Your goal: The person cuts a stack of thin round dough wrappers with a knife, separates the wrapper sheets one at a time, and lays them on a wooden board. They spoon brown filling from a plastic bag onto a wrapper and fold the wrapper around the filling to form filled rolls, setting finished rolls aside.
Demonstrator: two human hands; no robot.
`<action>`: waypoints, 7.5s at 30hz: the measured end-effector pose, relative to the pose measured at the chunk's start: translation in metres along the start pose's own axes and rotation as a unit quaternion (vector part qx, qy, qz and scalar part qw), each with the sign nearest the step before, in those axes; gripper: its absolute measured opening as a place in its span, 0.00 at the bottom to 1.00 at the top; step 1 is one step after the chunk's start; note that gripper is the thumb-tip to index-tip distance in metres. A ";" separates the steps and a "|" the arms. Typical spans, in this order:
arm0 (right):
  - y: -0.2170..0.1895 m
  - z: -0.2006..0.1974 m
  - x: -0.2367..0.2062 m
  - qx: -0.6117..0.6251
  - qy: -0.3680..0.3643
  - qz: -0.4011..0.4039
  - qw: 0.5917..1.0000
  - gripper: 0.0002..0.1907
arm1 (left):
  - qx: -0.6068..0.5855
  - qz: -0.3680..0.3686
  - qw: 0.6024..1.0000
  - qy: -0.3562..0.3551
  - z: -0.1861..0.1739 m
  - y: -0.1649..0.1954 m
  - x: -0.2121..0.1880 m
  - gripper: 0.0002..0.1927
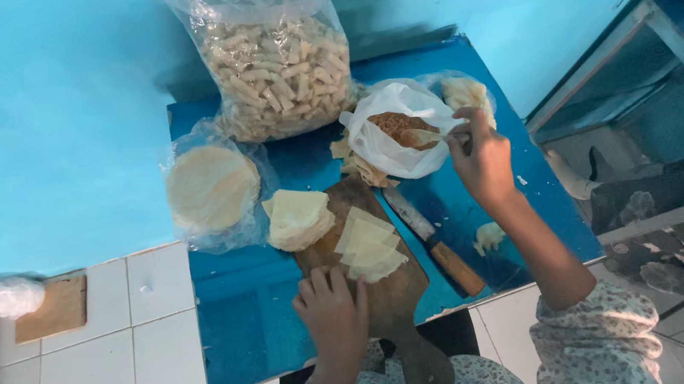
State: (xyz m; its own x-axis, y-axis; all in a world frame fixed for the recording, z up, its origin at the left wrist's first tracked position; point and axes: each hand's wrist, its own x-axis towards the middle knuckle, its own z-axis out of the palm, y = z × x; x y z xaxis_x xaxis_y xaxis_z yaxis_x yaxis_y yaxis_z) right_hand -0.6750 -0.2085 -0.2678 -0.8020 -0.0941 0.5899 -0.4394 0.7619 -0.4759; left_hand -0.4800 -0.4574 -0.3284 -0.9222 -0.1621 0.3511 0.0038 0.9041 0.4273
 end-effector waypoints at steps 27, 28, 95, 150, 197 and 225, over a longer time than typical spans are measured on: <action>0.003 -0.035 -0.017 0.329 0.021 0.172 0.928 0.25 | -0.227 -0.007 0.974 0.003 0.009 -0.002 0.006 0.19; -0.002 -0.036 -0.027 0.351 -0.001 0.181 0.919 0.25 | -0.229 -0.012 0.973 0.002 0.009 -0.003 0.006 0.19; -0.039 -0.001 -0.129 0.174 -0.077 -0.028 0.981 0.18 | -0.295 -0.030 0.954 -0.042 0.006 -0.002 0.012 0.18; -0.107 0.046 -0.173 0.135 -0.111 -0.004 0.985 0.29 | -0.289 0.082 0.953 -0.038 0.004 -0.004 0.018 0.22; -0.095 0.010 -0.104 0.154 -0.339 0.035 0.928 0.36 | -0.238 0.126 0.958 -0.099 -0.007 -0.002 0.032 0.26; -0.092 0.018 -0.091 0.135 -0.328 -0.128 0.926 0.30 | -0.180 0.148 0.972 -0.035 -0.006 -0.004 0.036 0.04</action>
State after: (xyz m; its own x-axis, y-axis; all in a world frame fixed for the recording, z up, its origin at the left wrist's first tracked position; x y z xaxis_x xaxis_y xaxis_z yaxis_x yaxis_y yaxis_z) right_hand -0.5689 -0.2815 -0.2891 -0.6918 -0.6864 0.2244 -0.6631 0.4807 -0.5738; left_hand -0.5106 -0.4692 -0.3121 -0.8842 0.1228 0.4507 0.3964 0.7078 0.5848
